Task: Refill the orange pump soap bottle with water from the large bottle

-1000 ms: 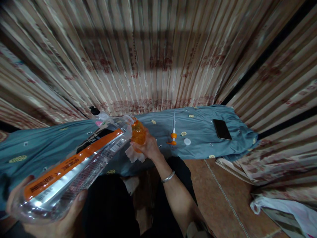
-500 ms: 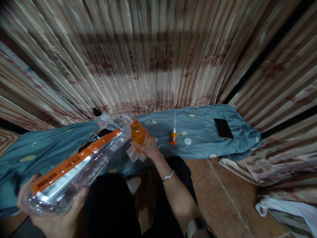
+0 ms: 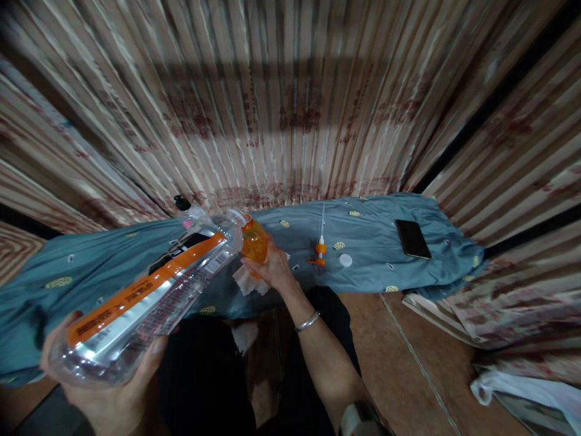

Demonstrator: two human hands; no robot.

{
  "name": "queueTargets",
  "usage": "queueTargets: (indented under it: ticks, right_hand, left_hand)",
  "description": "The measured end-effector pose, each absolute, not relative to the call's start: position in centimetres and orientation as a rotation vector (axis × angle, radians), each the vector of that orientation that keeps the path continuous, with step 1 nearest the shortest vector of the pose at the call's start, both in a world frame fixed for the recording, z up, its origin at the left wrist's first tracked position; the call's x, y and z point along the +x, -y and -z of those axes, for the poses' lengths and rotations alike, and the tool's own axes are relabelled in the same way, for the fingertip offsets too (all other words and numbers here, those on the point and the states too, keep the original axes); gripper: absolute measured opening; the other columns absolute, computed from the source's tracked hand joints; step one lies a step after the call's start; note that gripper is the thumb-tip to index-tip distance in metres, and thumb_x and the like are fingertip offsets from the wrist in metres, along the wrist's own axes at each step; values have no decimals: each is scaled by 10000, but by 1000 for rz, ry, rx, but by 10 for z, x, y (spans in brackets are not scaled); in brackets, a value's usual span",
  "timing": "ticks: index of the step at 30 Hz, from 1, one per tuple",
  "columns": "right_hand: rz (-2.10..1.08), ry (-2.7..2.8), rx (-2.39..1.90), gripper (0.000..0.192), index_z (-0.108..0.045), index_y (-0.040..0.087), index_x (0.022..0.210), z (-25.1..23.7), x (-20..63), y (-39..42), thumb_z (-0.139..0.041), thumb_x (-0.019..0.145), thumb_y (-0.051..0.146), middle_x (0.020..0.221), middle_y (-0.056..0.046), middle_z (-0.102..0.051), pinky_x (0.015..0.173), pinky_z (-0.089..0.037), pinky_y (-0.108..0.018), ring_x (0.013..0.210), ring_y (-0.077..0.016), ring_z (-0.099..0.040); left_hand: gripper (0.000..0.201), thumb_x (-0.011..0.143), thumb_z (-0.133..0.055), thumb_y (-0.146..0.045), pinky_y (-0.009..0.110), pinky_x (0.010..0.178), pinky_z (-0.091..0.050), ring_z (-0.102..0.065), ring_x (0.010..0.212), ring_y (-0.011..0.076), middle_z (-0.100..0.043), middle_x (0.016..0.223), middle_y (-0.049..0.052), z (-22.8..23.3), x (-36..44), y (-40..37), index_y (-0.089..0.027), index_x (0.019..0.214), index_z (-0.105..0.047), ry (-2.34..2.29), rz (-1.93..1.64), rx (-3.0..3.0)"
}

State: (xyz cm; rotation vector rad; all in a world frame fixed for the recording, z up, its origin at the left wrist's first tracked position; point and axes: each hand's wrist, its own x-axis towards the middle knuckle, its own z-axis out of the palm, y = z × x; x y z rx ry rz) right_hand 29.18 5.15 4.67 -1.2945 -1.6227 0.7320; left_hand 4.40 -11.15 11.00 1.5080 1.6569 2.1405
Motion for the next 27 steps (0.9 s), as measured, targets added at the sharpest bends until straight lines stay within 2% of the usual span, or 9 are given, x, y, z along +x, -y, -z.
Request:
queueTargets:
  ticks: [5,7,12,17,21,25,27]
  right_hand:
    - [-770,1608,-1276,845,-704,262,1618,-47,292,-52,-1076,902,513,1392,-115,-938,1142,-750,-545,1254,-394,-924]
    - [-784,1603,-1281,852,-693,257,1629,-48,292,-51,-1070,907,510,1407,-120,-935,1154,-743,-545,1270,-395,-919]
    - [-762,1614,-1301,814,-703,291,1615,-54,293,-49,-1065,912,483,1337,-88,-940,1099,-755,-523,1194,-381,-930]
    - [-749,1620,-1326,777,-719,304,1601,-57,293,-46,-1049,927,508,1273,-79,-945,1075,-759,-526,1193,-390,-930]
    - [-732,1606,-1321,779,-722,306,1605,-56,291,-46,-1043,921,492,1328,-78,-948,1035,-768,-514,1190,-385,-935]
    - [-742,1589,-1309,814,-711,296,1622,-53,290,-45,-1055,901,453,1319,-81,-955,1031,-772,-500,1181,-381,-939]
    - [-760,1580,-1303,836,-702,294,1641,-51,290,-45,-1058,900,443,1347,-92,-950,1048,-770,-500,1191,-380,-940]
  left_hand:
    - [1032,733,-1140,-376,563,1261,-704,-763,1445,371,-667,1652,105,-113,49,114,-373,1689,-752,-1612,-2163,1509]
    - [1038,734,-1143,-365,541,1253,-707,-762,1450,369,-665,1653,95,-114,50,114,-392,1697,-756,-1609,-2163,1501]
    - [1093,683,-1137,-419,656,1268,-707,-790,1415,414,-689,1644,50,-113,47,113,-504,1704,-757,-1615,-2173,1537]
    - [1162,609,-1146,-410,635,1293,-701,-794,1404,404,-693,1675,40,-110,46,112,-497,1702,-763,-1606,-2193,1567]
    - [1181,587,-1143,-398,710,1321,-676,-797,1418,449,-693,1695,52,-111,52,114,-485,1703,-766,-1641,-2190,1519]
    - [1134,637,-1108,-435,737,1338,-655,-799,1448,471,-655,1729,31,-111,49,120,-526,1710,-750,-1663,-2173,1461]
    - [1218,606,-1104,-389,727,1317,-668,-794,1461,460,-654,1760,9,-108,42,123,-558,1744,-705,-1687,-2073,1571]
